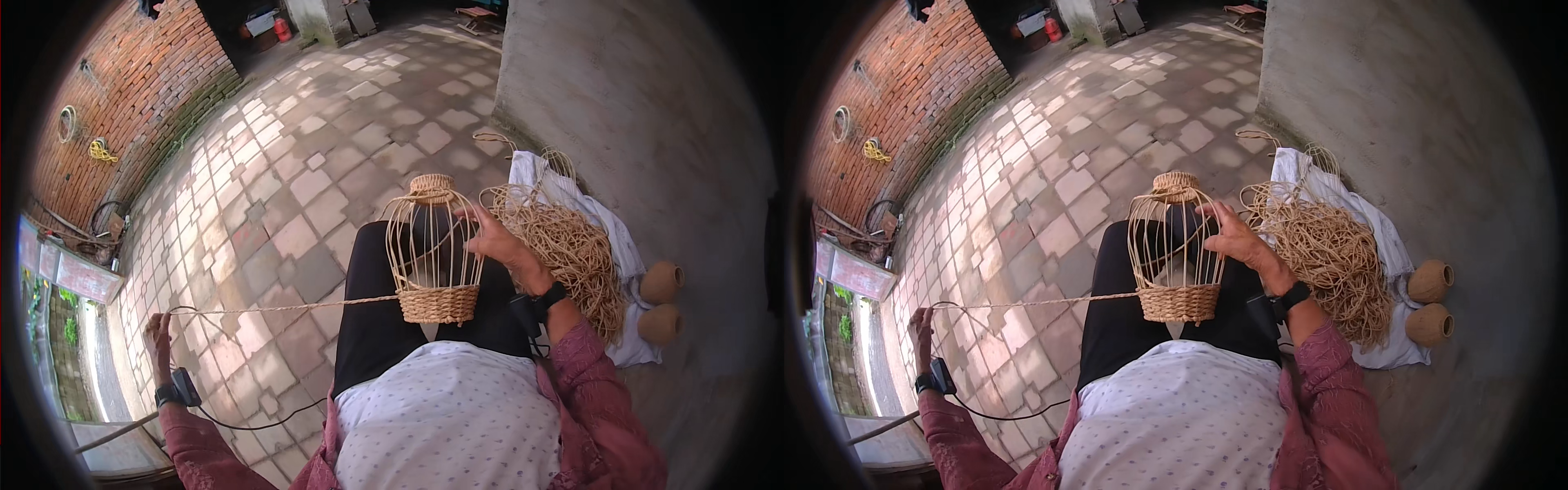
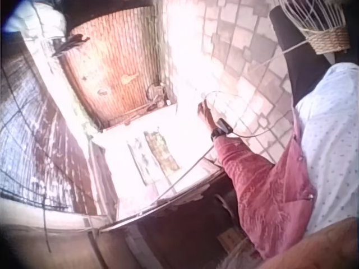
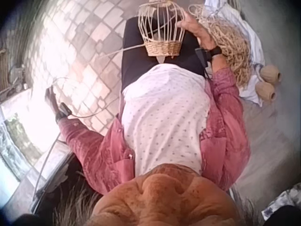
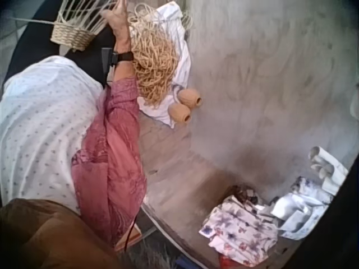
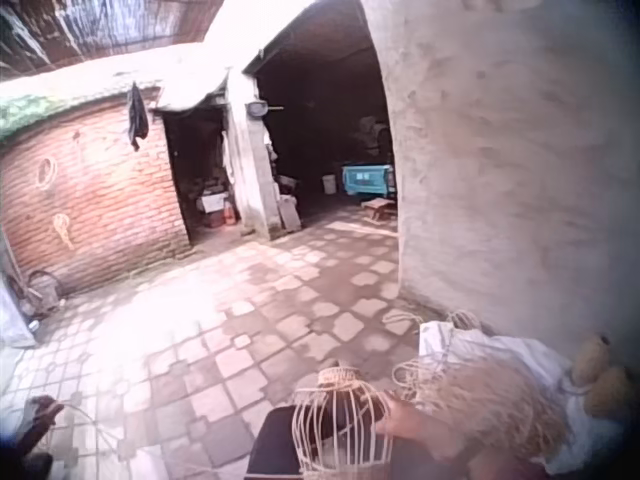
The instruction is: Hand-weaving a small wicker or bamboo basket in an outdoor courtyard.
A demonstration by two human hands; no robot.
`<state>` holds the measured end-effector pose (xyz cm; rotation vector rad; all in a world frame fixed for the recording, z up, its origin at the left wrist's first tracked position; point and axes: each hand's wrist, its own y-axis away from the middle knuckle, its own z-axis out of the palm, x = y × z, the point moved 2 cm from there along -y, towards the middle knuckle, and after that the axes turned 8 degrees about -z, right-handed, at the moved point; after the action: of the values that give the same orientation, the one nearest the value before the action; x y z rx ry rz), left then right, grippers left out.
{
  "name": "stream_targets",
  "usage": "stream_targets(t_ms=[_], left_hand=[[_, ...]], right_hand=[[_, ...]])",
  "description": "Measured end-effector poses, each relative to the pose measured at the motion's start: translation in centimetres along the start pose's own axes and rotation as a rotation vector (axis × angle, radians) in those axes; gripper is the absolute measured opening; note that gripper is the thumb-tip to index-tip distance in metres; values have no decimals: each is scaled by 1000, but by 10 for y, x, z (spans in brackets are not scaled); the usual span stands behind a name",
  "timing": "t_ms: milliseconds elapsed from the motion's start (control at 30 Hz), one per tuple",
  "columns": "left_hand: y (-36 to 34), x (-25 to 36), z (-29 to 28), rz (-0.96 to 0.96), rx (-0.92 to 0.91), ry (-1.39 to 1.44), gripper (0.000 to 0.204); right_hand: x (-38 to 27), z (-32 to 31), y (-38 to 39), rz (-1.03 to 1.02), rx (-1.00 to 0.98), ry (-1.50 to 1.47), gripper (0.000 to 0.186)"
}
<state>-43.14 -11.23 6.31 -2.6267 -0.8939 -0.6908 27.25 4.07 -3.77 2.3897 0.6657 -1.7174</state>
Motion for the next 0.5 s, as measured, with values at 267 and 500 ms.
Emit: stream_targets(t_ms=[267,500], left_hand=[[31,-21,83,234,-122,-713,53],[165,239,200,-72,-791,571,35]], right_hand=[[9,0,19,54,83,-462,63],[16,5,33,-70,222,-746,54]])
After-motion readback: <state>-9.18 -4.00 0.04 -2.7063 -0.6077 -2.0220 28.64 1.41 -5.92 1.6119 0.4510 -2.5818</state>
